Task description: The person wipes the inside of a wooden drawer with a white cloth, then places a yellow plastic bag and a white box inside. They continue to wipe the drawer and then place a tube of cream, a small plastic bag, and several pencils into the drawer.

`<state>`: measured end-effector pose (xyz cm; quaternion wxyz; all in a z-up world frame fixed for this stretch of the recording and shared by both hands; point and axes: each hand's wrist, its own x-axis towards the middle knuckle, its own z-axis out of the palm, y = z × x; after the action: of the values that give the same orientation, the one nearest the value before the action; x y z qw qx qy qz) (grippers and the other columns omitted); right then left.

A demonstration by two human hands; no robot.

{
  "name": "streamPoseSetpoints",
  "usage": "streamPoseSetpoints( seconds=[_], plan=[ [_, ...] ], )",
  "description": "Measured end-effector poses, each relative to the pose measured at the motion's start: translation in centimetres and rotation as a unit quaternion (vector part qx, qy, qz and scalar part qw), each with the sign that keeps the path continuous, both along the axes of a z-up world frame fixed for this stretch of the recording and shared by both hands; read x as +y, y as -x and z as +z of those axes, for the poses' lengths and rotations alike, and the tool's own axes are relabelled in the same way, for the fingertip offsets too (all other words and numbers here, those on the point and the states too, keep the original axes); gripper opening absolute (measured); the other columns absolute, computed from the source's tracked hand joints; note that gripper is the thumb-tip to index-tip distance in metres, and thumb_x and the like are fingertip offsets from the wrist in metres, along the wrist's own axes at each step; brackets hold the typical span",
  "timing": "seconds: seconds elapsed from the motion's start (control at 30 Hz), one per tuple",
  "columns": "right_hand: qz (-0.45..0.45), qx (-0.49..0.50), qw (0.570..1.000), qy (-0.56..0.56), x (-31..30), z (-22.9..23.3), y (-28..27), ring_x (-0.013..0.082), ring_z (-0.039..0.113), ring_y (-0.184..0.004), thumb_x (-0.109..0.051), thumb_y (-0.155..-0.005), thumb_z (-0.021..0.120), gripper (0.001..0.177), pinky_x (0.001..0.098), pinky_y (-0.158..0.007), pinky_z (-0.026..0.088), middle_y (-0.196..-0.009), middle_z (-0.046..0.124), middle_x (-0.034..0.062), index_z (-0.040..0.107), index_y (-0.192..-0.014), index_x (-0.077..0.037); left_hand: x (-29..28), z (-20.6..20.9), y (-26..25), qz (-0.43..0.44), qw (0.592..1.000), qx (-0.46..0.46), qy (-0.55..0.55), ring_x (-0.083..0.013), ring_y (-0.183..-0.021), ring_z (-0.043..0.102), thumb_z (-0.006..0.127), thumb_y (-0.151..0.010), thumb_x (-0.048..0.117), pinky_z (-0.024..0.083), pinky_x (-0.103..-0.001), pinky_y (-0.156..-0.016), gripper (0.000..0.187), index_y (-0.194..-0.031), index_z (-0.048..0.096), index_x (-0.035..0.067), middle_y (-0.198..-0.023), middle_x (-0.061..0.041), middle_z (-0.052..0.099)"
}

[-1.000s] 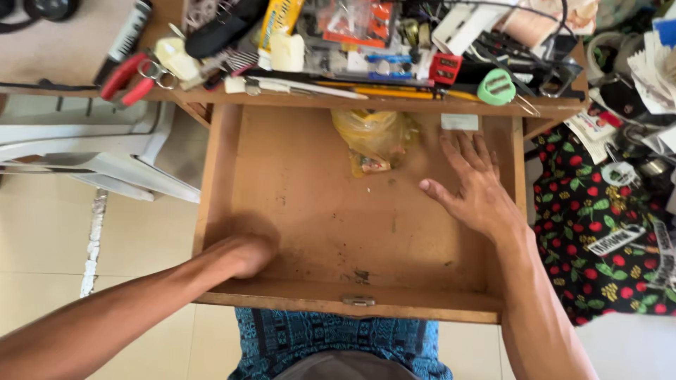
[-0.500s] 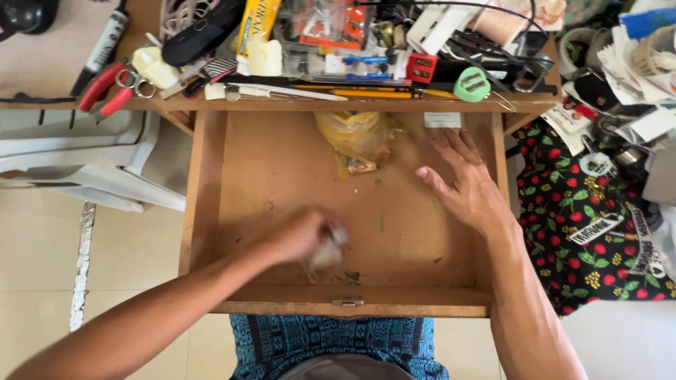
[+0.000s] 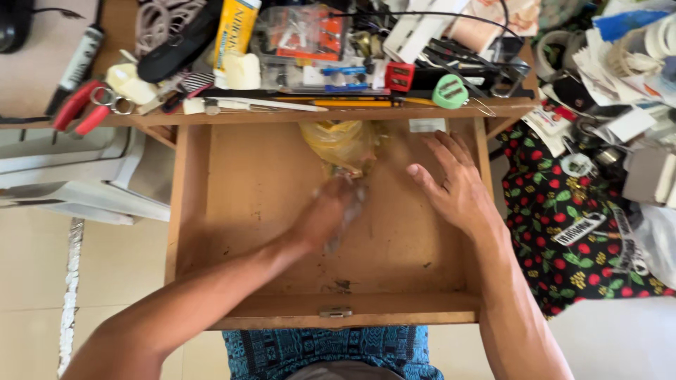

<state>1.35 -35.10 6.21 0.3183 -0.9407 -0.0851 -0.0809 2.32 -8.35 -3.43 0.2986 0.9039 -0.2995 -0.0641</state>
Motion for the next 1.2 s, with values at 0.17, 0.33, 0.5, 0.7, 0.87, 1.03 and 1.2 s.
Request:
streamPoseSetpoints(
  seconds=[0.17, 0.33, 0.5, 0.7, 0.87, 1.03, 1.2],
  plan=[
    [-0.008, 0.007, 1.000, -0.002, 0.0, -0.1, -0.1, 0.0469, 0.037, -0.147, -0.051, -0.098, 0.064, 0.064, 0.0529, -0.116, 0.035, -0.152, 0.049, 0.0275, 0.059, -0.140, -0.003, -2.6, 0.1, -1.8, -0.013, 0.994, -0.102, 0.041, -0.0368, -0.122, 0.059, 0.057, -0.089, 0.000, 0.052, -0.043, -0.103, 0.028, -0.115, 0.068, 0.001, -0.127, -0.019, 0.060],
    [0.000, 0.004, 1.000, -0.005, -0.1, 0.2, -0.1, 0.0477, 0.035, -0.147, -0.050, -0.098, 0.064, 0.064, 0.0538, -0.116, 0.033, -0.152, 0.049, 0.0285, 0.059, -0.141, -0.002, -1.5, 1.0, 2.8, -0.271, 0.856, -0.367, -0.243, -0.0304, -0.120, 0.058, 0.058, -0.078, 0.018, 0.050, -0.046, -0.107, 0.033, -0.104, 0.072, 0.003, -0.116, -0.012, 0.063],
    [0.002, -0.011, 1.000, -0.021, -0.3, 0.2, -0.1, 0.0469, 0.040, -0.145, -0.050, -0.098, 0.063, 0.064, 0.0526, -0.116, 0.036, -0.149, 0.052, 0.0280, 0.060, -0.139, -0.002, 0.8, 2.1, 2.4, -0.092, 0.976, 0.198, -0.013, -0.0279, -0.106, 0.064, 0.048, -0.102, 0.019, 0.056, -0.042, -0.092, 0.028, -0.125, 0.064, 0.016, -0.127, -0.003, 0.061],
    [-0.008, -0.011, 1.000, -0.027, -0.2, 0.2, -0.2, 0.0458, 0.044, -0.142, -0.048, -0.099, 0.064, 0.060, 0.0510, -0.115, 0.037, -0.147, 0.053, 0.0277, 0.062, -0.137, -0.001, -1.4, -0.6, 0.0, -0.179, 0.972, -0.134, 0.070, -0.0361, -0.128, 0.056, 0.055, -0.096, 0.012, 0.044, -0.045, -0.111, 0.033, -0.126, 0.065, 0.004, -0.133, -0.015, 0.063],
    [-0.031, -0.032, 0.998, -0.039, -1.2, 0.1, -0.1, 0.0463, 0.048, -0.139, -0.045, -0.102, 0.063, 0.057, 0.0493, -0.114, 0.039, -0.145, 0.054, 0.0296, 0.062, -0.136, 0.001, -4.6, 0.4, 2.7, -0.302, 0.949, -0.069, 0.059, -0.0313, -0.139, 0.056, 0.050, -0.101, 0.013, 0.042, -0.041, -0.118, 0.032, -0.129, 0.065, 0.007, -0.140, -0.011, 0.063],
    [-0.024, -0.039, 0.997, -0.055, -1.3, 0.2, 0.0, 0.0451, 0.053, -0.135, -0.043, -0.104, 0.061, 0.054, 0.0476, -0.112, 0.043, -0.142, 0.058, 0.0279, 0.062, -0.134, 0.002, -10.7, 2.0, -2.9, -0.145, 0.988, -0.014, 0.052, -0.0253, -0.132, 0.061, 0.049, -0.099, 0.017, 0.046, -0.038, -0.112, 0.032, -0.122, 0.070, 0.010, -0.130, -0.008, 0.067],
    [-0.021, -0.032, 0.996, -0.079, -1.2, 0.8, -0.3, 0.0428, 0.058, -0.129, -0.046, -0.103, 0.060, 0.057, 0.0454, -0.107, 0.046, -0.137, 0.061, 0.0253, 0.061, -0.132, 0.002, -14.4, -0.7, 3.0, -0.332, 0.936, -0.032, 0.115, -0.0297, -0.125, 0.061, 0.053, -0.084, 0.006, 0.047, -0.041, -0.107, 0.038, -0.118, 0.070, 0.006, -0.124, -0.013, 0.067]
  ],
)
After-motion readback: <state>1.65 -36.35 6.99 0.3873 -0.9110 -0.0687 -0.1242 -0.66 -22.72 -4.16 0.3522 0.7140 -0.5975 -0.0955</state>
